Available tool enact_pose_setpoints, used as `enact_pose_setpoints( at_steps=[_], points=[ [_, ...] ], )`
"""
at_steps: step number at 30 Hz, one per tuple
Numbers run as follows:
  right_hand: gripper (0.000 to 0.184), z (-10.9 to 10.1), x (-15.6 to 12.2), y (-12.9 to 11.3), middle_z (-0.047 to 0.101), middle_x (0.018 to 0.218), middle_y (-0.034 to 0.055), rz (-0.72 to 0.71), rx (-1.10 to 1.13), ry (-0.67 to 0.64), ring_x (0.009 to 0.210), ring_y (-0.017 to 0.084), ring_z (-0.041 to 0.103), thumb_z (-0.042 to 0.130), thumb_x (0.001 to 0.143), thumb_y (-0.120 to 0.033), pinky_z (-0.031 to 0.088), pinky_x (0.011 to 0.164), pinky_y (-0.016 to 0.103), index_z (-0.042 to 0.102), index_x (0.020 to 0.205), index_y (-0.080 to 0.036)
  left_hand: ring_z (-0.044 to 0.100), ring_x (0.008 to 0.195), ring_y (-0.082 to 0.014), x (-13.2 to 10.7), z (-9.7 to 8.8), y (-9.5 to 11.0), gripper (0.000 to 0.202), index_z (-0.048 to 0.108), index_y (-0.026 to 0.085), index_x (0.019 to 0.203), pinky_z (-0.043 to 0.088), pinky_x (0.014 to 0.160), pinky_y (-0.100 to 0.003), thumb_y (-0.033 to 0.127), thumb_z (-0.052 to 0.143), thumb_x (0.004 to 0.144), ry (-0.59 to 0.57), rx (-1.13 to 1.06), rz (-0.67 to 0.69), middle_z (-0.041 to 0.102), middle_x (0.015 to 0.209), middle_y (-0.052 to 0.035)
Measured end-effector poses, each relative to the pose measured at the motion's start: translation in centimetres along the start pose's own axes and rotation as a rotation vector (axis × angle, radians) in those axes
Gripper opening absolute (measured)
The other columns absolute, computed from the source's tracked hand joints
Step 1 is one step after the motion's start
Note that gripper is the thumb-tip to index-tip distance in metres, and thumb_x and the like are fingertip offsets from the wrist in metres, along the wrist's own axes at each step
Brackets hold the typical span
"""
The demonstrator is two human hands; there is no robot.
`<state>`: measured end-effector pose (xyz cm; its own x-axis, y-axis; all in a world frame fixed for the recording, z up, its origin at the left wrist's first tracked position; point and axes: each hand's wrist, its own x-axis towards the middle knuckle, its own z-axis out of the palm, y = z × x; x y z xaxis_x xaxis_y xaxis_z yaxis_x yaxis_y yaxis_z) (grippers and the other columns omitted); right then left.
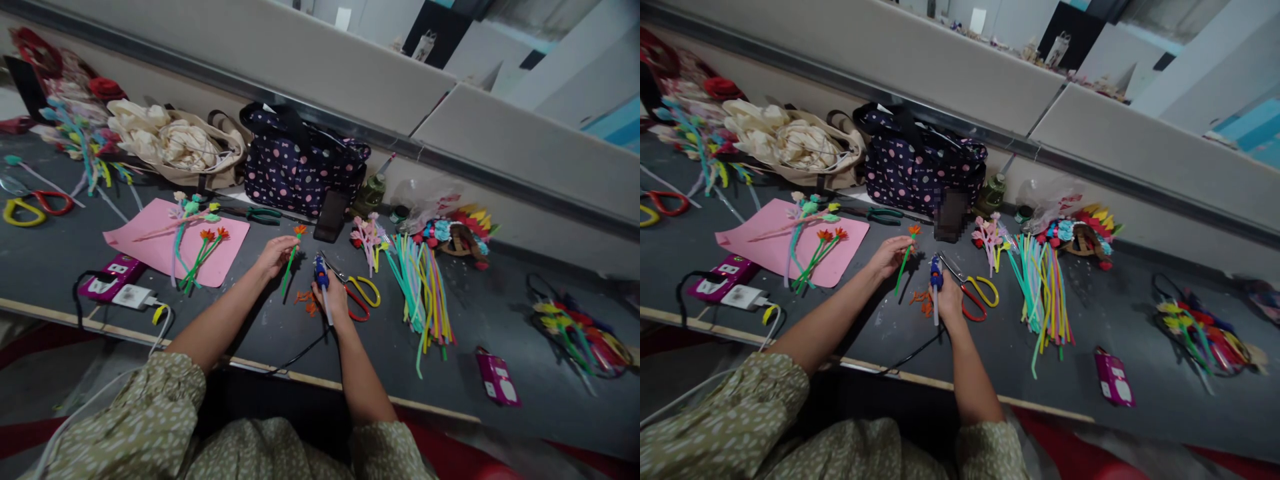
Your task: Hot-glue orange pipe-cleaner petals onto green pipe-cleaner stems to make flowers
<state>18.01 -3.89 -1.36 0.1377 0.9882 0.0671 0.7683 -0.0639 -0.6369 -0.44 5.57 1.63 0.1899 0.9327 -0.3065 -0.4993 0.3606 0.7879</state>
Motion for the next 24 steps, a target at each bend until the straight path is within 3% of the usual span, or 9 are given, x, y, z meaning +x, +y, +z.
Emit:
enact_pose_setpoints(
  at_steps=[3, 7, 10, 18, 21, 24],
  points=[
    [0.019, -0.5, 0.3, 0.1, 0.065, 0.074, 0.0, 0.079, 0.331, 0.069, 0.067, 0.018, 0.06, 0.066, 0.074, -0.038, 0.045, 0.063, 0.028, 0.06, 0.083, -0.023, 0.047, 0.048, -0.0037, 0.1, 0.0, -0.2, 0.032, 0.071, 0.013, 0.075, 0.038, 0.05, -0.016, 0.03, 0.089, 0.056, -0.02, 0.01, 0.004, 0.062, 0.061, 0.0004],
    [0.029, -0.7, 0.7, 0.0, 0.062, 0.069, -0.0017, 0.191, 0.68, 0.124, 0.054, 0.013, 0.054, 0.065, 0.07, -0.047, 0.045, 0.052, 0.026, 0.055, 0.081, -0.022, 0.052, 0.052, -0.0065, -0.1, 0.4, -0.5, 0.032, 0.07, 0.013, 0.071, 0.039, 0.052, -0.017, 0.028, 0.09, 0.052, -0.028, 0.036, -0.031, 0.06, 0.058, 0.0008],
    [0.033, -0.6, 0.9, 0.2, 0.062, 0.07, -0.0013, 0.184, 0.765, 0.107, 0.054, 0.012, 0.054, 0.066, 0.069, -0.05, 0.047, 0.052, 0.025, 0.054, 0.079, -0.022, 0.051, 0.049, -0.0071, -0.3, 0.7, -0.9, 0.031, 0.071, 0.014, 0.071, 0.037, 0.05, -0.019, 0.029, 0.09, 0.051, -0.039, 0.102, -0.09, 0.056, 0.053, 0.0025],
    [0.029, -0.7, 1.1, 0.8, 0.069, 0.085, 0.0021, 0.152, 0.96, 0.123, 0.069, 0.014, 0.064, 0.074, 0.069, -0.042, 0.049, 0.057, 0.023, 0.062, 0.084, -0.02, 0.054, 0.052, -0.0087, -0.2, 0.6, -1.7, 0.03, 0.072, 0.014, 0.072, 0.035, 0.052, -0.021, 0.031, 0.088, 0.054, -0.105, 0.232, -0.149, 0.064, 0.06, -0.0015],
    [0.026, -1.0, 1.0, 0.6, 0.071, 0.092, 0.0041, 0.164, 0.917, 0.115, 0.07, 0.014, 0.063, 0.071, 0.071, -0.041, 0.048, 0.059, 0.024, 0.063, 0.084, -0.02, 0.054, 0.053, -0.0089, -0.3, 0.6, -1.6, 0.031, 0.071, 0.014, 0.072, 0.036, 0.052, -0.021, 0.032, 0.089, 0.054, -0.104, 0.234, -0.161, 0.063, 0.059, -0.001],
    [0.023, -1.3, 0.9, 0.6, 0.07, 0.083, 0.0031, 0.142, 0.754, 0.11, 0.07, 0.015, 0.061, 0.069, 0.073, -0.04, 0.049, 0.067, 0.028, 0.065, 0.082, -0.019, 0.05, 0.049, -0.0075, -0.3, 0.7, -1.4, 0.032, 0.071, 0.014, 0.071, 0.035, 0.05, -0.021, 0.031, 0.09, 0.052, -0.087, 0.196, -0.14, 0.062, 0.058, -0.0001]
  ],
)
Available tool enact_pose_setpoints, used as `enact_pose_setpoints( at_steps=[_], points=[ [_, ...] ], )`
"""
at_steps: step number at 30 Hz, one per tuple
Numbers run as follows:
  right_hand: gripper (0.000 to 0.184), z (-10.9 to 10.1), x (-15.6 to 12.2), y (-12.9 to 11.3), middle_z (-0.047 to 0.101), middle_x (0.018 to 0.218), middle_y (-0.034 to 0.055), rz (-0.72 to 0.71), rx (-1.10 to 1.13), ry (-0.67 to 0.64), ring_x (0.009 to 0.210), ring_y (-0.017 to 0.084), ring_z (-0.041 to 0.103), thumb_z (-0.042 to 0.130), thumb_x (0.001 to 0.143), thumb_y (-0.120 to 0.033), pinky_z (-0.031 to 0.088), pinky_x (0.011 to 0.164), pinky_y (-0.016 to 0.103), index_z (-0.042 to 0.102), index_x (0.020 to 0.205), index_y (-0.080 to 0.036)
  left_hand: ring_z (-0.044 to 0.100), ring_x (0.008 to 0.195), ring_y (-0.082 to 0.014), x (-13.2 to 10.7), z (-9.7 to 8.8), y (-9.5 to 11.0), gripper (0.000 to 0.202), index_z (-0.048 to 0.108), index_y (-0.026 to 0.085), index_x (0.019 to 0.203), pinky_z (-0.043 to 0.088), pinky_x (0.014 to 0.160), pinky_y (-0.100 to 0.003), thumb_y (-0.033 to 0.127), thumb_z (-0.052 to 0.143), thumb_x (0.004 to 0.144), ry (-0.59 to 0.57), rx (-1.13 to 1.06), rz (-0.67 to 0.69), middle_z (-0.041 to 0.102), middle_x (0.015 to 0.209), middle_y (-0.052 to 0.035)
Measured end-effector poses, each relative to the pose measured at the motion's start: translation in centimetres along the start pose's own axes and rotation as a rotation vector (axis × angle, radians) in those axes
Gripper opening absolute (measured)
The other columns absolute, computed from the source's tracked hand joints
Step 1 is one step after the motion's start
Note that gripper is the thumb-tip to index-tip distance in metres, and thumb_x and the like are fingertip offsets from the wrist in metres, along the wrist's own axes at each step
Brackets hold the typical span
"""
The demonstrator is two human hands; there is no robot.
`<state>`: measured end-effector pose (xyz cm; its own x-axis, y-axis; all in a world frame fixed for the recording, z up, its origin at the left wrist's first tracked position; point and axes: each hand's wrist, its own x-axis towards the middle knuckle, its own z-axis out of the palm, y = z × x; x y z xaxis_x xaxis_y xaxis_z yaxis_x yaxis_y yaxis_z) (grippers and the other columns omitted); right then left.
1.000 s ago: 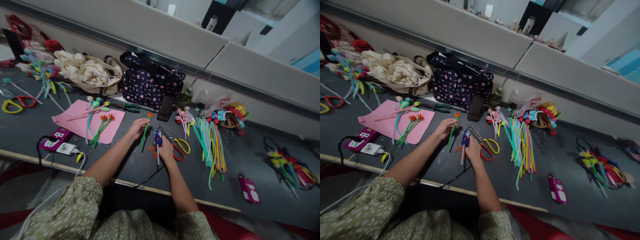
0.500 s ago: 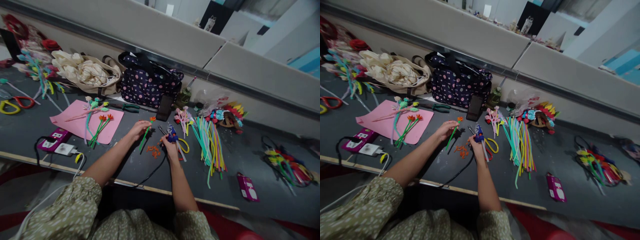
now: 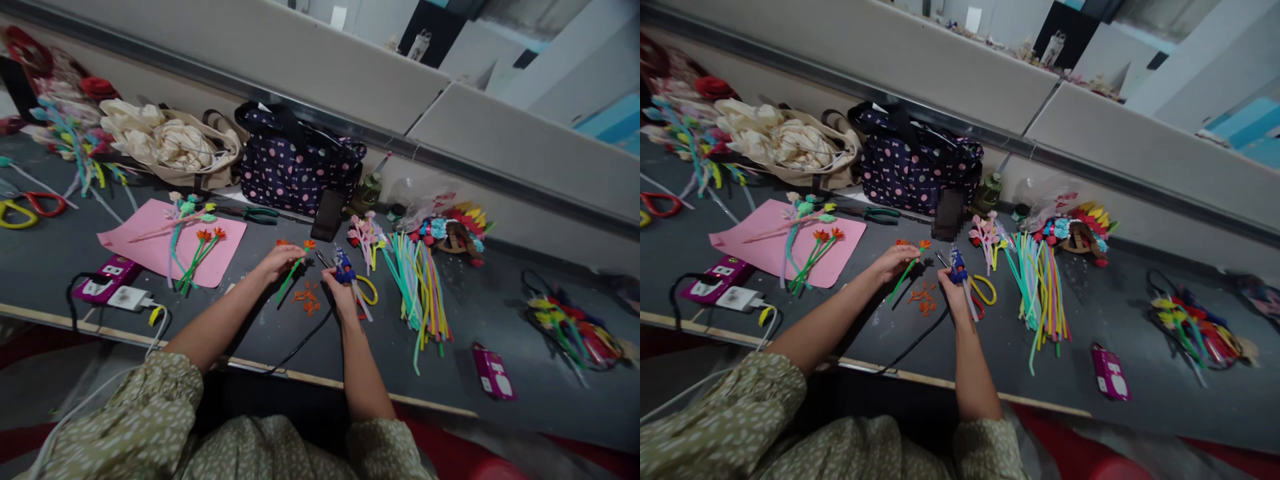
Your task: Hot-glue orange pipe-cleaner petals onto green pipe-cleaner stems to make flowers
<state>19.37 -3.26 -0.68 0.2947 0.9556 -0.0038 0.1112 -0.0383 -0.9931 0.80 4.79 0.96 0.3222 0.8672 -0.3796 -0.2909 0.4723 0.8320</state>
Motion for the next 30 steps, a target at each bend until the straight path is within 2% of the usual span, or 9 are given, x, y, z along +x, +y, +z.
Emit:
enact_pose_setpoints(
  at_steps=[3, 6, 9, 12, 14, 18, 22, 25, 30],
  points=[
    [0.02, 0.1, -0.4, 0.0, 0.069, 0.08, 0.002, -0.094, -0.21, -0.079, 0.073, 0.018, 0.063, 0.065, 0.076, -0.039, 0.05, 0.074, 0.031, 0.063, 0.084, -0.021, 0.051, 0.05, -0.0077, 0.2, -0.1, 0.3, 0.032, 0.07, 0.013, 0.07, 0.036, 0.05, -0.02, 0.03, 0.09, 0.051, 0.05, -0.079, 0.046, 0.059, 0.055, 0.0013],
    [0.019, 0.7, -0.8, 0.2, 0.07, 0.086, 0.003, -0.165, -0.515, -0.155, 0.078, 0.02, 0.064, 0.062, 0.081, -0.038, 0.047, 0.072, 0.03, 0.06, 0.092, -0.023, 0.055, 0.054, -0.0082, 0.5, -0.5, 0.5, 0.031, 0.069, 0.013, 0.07, 0.038, 0.053, -0.019, 0.026, 0.089, 0.049, 0.098, -0.158, 0.096, 0.061, 0.059, 0.0002],
    [0.019, 1.4, -1.2, 0.3, 0.068, 0.089, 0.0049, -0.221, -0.814, -0.187, 0.084, 0.022, 0.063, 0.063, 0.083, -0.037, 0.042, 0.07, 0.028, 0.056, 0.094, -0.023, 0.053, 0.053, -0.0067, 0.8, -0.8, 0.5, 0.03, 0.07, 0.012, 0.071, 0.036, 0.051, -0.018, 0.025, 0.088, 0.051, 0.106, -0.179, 0.122, 0.064, 0.062, -0.0014],
    [0.013, 1.8, -1.4, 0.4, 0.067, 0.088, 0.0058, -0.279, -0.976, -0.221, 0.085, 0.022, 0.062, 0.059, 0.087, -0.032, 0.038, 0.067, 0.027, 0.055, 0.094, -0.022, 0.049, 0.049, -0.0052, 0.8, -0.9, 0.4, 0.029, 0.07, 0.011, 0.072, 0.033, 0.048, -0.017, 0.026, 0.087, 0.053, 0.1, -0.168, 0.118, 0.063, 0.061, -0.0009],
    [0.008, 1.9, -1.4, 0.5, 0.066, 0.086, 0.0054, -0.298, -1.0, -0.23, 0.082, 0.021, 0.062, 0.056, 0.088, -0.028, 0.036, 0.065, 0.027, 0.055, 0.093, -0.022, 0.048, 0.048, -0.0049, 0.8, -0.9, 0.3, 0.028, 0.07, 0.011, 0.072, 0.033, 0.048, -0.017, 0.025, 0.086, 0.054, 0.101, -0.168, 0.114, 0.063, 0.06, -0.0008],
    [0.012, 1.4, -1.2, 0.7, 0.065, 0.077, 0.0019, -0.268, -0.833, -0.147, 0.072, 0.021, 0.061, 0.056, 0.086, -0.034, 0.037, 0.062, 0.027, 0.055, 0.09, -0.024, 0.052, 0.052, -0.0064, 0.8, -0.8, 0.3, 0.028, 0.07, 0.012, 0.071, 0.036, 0.051, -0.018, 0.023, 0.087, 0.052, 0.102, -0.177, 0.112, 0.064, 0.062, -0.0013],
    [0.018, 0.9, -0.8, 0.8, 0.065, 0.075, -0.0006, -0.253, -0.418, -0.026, 0.065, 0.017, 0.059, 0.062, 0.082, -0.039, 0.045, 0.064, 0.028, 0.055, 0.089, -0.023, 0.05, 0.049, -0.007, 0.6, -0.5, 0.4, 0.03, 0.07, 0.012, 0.071, 0.036, 0.05, -0.019, 0.027, 0.087, 0.051, 0.108, -0.13, 0.084, 0.06, 0.057, 0.0015],
    [0.02, 0.8, -0.5, 0.8, 0.065, 0.075, -0.0007, -0.176, -0.115, 0.043, 0.065, 0.015, 0.06, 0.067, 0.078, -0.038, 0.049, 0.066, 0.03, 0.056, 0.085, -0.022, 0.048, 0.047, -0.0074, 0.3, -0.3, 0.4, 0.031, 0.068, 0.013, 0.071, 0.034, 0.049, -0.021, 0.029, 0.087, 0.052, 0.087, -0.063, 0.035, 0.059, 0.055, 0.0019],
    [0.021, 0.7, -0.1, 0.4, 0.064, 0.074, 0.0008, -0.097, 0.056, 0.05, 0.067, 0.016, 0.06, 0.07, 0.075, -0.037, 0.051, 0.069, 0.033, 0.06, 0.079, -0.019, 0.046, 0.047, -0.0071, 0.1, -0.1, 0.2, 0.027, 0.068, 0.012, 0.07, 0.036, 0.05, -0.021, 0.027, 0.086, 0.055, 0.033, -0.007, -0.041, 0.059, 0.054, 0.0012]
  ],
)
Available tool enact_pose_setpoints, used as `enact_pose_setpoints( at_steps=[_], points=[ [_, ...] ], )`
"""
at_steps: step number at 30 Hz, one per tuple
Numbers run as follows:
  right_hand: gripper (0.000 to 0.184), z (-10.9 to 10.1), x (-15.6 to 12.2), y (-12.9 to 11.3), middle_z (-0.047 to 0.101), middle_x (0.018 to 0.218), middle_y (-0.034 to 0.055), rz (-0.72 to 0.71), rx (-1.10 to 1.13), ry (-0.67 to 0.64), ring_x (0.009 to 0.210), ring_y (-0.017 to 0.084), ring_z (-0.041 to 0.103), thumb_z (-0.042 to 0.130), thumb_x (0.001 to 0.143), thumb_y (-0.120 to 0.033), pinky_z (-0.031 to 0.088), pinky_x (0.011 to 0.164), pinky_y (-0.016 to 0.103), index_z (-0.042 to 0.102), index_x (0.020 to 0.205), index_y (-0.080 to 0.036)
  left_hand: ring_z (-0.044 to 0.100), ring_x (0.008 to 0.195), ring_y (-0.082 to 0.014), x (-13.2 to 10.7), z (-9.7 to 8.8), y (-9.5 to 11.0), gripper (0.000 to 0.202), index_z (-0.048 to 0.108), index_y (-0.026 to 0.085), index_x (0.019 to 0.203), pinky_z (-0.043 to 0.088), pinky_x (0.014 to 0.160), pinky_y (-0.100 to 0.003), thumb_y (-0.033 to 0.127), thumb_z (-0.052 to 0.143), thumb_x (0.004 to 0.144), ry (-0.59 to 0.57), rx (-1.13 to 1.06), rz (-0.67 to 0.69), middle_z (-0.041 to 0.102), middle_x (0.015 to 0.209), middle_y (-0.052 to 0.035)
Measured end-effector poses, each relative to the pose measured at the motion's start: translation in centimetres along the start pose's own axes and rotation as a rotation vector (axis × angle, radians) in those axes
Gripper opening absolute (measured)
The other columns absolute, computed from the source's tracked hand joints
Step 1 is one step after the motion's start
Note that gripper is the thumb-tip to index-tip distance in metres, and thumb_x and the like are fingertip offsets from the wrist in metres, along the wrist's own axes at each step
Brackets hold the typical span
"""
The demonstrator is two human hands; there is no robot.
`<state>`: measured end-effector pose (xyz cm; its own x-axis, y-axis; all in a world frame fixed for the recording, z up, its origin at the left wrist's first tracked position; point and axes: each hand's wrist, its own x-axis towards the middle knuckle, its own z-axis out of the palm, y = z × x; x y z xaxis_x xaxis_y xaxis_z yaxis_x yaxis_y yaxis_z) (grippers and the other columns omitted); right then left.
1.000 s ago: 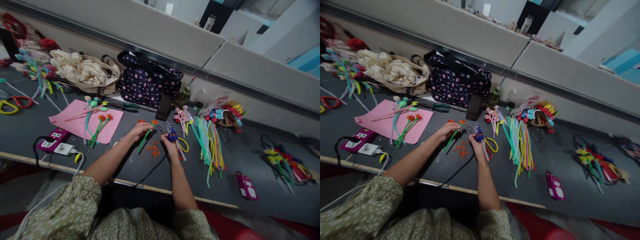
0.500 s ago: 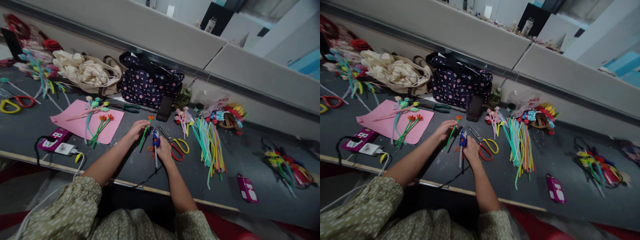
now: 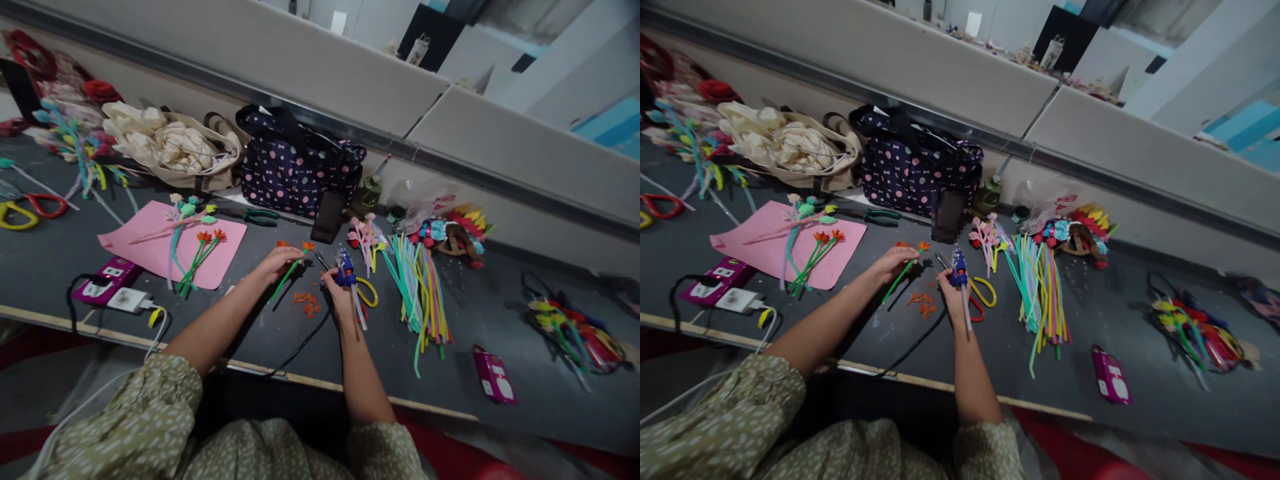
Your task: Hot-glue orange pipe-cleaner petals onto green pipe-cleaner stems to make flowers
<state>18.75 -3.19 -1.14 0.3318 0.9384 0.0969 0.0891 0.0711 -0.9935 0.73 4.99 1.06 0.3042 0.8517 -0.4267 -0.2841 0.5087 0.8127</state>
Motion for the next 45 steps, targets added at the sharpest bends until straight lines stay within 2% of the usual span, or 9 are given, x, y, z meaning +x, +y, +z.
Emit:
enact_pose_setpoints(
  at_steps=[6, 12, 17, 21, 29, 45],
  points=[
    [0.016, -0.1, 0.2, -0.1, 0.062, 0.074, -0.0001, 0.0, 0.054, -0.002, 0.072, 0.016, 0.059, 0.069, 0.074, -0.033, 0.05, 0.074, 0.034, 0.061, 0.078, -0.019, 0.053, 0.053, -0.0091, 0.0, 0.1, -0.2, 0.019, 0.069, 0.013, 0.069, 0.038, 0.053, -0.021, 0.021, 0.082, 0.059, -0.022, 0.025, -0.03, 0.06, 0.054, 0.0004],
    [0.019, -0.2, 0.2, 0.1, 0.066, 0.08, 0.0012, 0.002, 0.031, 0.02, 0.076, 0.017, 0.06, 0.071, 0.073, -0.035, 0.049, 0.078, 0.034, 0.065, 0.08, -0.019, 0.047, 0.047, -0.0079, -0.5, 0.5, -0.1, 0.012, 0.069, 0.013, 0.067, 0.035, 0.049, -0.022, 0.02, 0.077, 0.062, -0.089, 0.107, -0.07, 0.059, 0.053, 0.0009],
    [0.024, -0.4, -0.1, -0.7, 0.069, 0.083, 0.0021, -0.015, 0.006, 0.02, 0.076, 0.017, 0.063, 0.073, 0.075, -0.04, 0.051, 0.079, 0.034, 0.068, 0.084, -0.019, 0.047, 0.045, -0.0096, -0.6, 0.5, -0.1, 0.007, 0.067, 0.014, 0.064, 0.035, 0.045, -0.023, 0.018, 0.073, 0.064, -0.169, 0.18, -0.104, 0.058, 0.052, 0.0002],
    [0.025, -0.3, -0.3, -1.1, 0.069, 0.08, 0.0013, -0.047, -0.065, 0.028, 0.074, 0.016, 0.062, 0.073, 0.076, -0.043, 0.051, 0.077, 0.032, 0.067, 0.081, -0.019, 0.048, 0.045, -0.0105, -0.5, 0.3, -0.4, 0.007, 0.066, 0.013, 0.063, 0.037, 0.044, -0.023, 0.018, 0.072, 0.064, -0.207, 0.244, -0.135, 0.057, 0.05, -0.0005],
    [0.027, -0.3, -0.6, -0.6, 0.066, 0.079, -0.0004, -0.131, -0.128, 0.027, 0.07, 0.015, 0.058, 0.069, 0.082, -0.045, 0.048, 0.071, 0.029, 0.064, 0.087, -0.019, 0.048, 0.042, -0.011, -0.2, -0.2, -0.9, 0.009, 0.067, 0.014, 0.059, 0.039, 0.043, -0.024, 0.022, 0.069, 0.061, -0.334, 0.368, -0.132, 0.057, 0.049, -0.001],
    [0.019, -0.6, -1.1, -1.4, 0.067, 0.08, -0.0002, -0.218, -0.294, -0.039, 0.071, 0.016, 0.061, 0.062, 0.089, -0.041, 0.048, 0.07, 0.028, 0.06, 0.091, -0.022, 0.048, 0.042, -0.011, 0.1, -0.5, -1.4, 0.01, 0.066, 0.015, 0.059, 0.039, 0.043, -0.023, 0.024, 0.069, 0.06, -0.405, 0.409, -0.116, 0.056, 0.049, -0.0005]
  ],
)
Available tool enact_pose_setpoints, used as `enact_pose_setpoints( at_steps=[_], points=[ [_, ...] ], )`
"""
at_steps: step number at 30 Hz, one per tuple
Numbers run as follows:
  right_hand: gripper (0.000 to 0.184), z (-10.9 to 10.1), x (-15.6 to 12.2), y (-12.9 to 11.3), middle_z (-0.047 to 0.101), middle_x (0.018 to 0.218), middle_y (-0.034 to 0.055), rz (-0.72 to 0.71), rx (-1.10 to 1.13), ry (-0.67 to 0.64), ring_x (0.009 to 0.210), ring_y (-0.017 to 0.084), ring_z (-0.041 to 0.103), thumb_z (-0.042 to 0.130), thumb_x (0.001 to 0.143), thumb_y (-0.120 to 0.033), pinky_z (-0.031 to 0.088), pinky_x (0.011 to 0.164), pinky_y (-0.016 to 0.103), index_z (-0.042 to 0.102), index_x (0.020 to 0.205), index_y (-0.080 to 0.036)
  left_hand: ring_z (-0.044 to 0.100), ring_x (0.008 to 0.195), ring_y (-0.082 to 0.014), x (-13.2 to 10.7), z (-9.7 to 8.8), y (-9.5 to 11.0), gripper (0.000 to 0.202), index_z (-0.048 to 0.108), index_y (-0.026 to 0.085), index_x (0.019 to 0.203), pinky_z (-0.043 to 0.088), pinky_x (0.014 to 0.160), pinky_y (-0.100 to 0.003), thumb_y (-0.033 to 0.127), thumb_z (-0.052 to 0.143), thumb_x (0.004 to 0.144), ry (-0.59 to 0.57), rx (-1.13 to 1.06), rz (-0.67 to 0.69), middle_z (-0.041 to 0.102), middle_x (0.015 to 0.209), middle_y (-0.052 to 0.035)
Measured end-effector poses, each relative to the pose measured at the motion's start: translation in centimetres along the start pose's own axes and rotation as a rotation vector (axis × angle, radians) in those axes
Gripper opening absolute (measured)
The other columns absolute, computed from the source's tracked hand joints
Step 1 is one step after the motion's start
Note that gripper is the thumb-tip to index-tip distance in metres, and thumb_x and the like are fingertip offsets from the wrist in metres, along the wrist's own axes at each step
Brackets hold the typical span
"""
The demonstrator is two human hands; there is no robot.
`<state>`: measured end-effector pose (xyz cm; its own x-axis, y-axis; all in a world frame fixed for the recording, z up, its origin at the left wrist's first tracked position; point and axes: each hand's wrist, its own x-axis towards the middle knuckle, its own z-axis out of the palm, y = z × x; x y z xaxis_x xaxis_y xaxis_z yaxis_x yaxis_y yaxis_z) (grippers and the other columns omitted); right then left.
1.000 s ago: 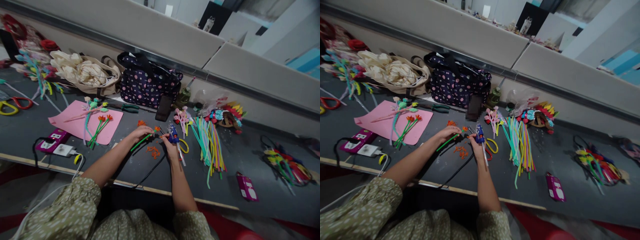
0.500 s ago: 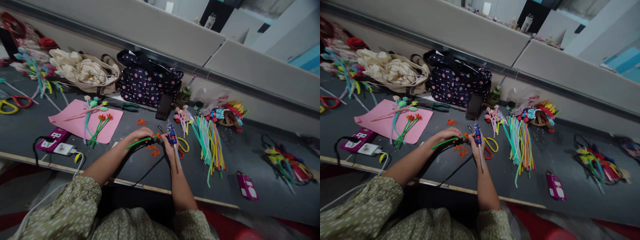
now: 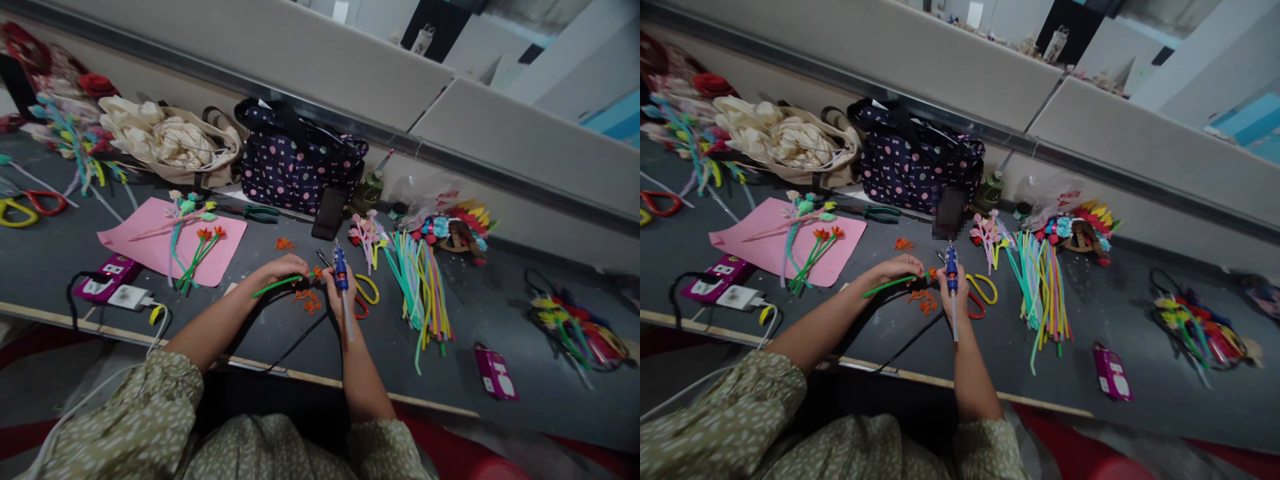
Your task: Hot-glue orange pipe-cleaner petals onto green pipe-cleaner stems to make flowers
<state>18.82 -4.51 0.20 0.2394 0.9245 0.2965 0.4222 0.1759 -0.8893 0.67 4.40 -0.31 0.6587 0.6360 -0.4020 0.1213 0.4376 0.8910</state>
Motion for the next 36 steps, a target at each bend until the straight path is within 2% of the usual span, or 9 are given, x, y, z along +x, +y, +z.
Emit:
enact_pose_setpoints(
  at_steps=[11, 36],
  points=[
    [0.018, -0.07, -0.07, 0.22, 0.069, 0.085, 0.0012, -0.035, -0.105, -0.002, 0.078, 0.019, 0.063, 0.061, 0.089, -0.041, 0.048, 0.074, 0.031, 0.059, 0.092, -0.023, 0.047, 0.043, -0.0107, -0.07, 0.18, -0.09, 0.008, 0.066, 0.016, 0.059, 0.038, 0.045, -0.023, 0.023, 0.069, 0.061, 0.004, 0.009, 0.004, 0.057, 0.049, 0.0],
    [0.015, 0.02, -0.29, 0.51, 0.069, 0.084, 0.0008, -0.05, -0.106, 0.007, 0.077, 0.019, 0.064, 0.061, 0.09, -0.039, 0.049, 0.075, 0.032, 0.058, 0.092, -0.024, 0.049, 0.045, -0.0107, 0.17, 0.37, -0.43, 0.007, 0.07, 0.015, 0.063, 0.039, 0.047, -0.022, 0.022, 0.071, 0.061, -0.006, -0.018, 0.029, 0.06, 0.051, -0.0005]
  ],
)
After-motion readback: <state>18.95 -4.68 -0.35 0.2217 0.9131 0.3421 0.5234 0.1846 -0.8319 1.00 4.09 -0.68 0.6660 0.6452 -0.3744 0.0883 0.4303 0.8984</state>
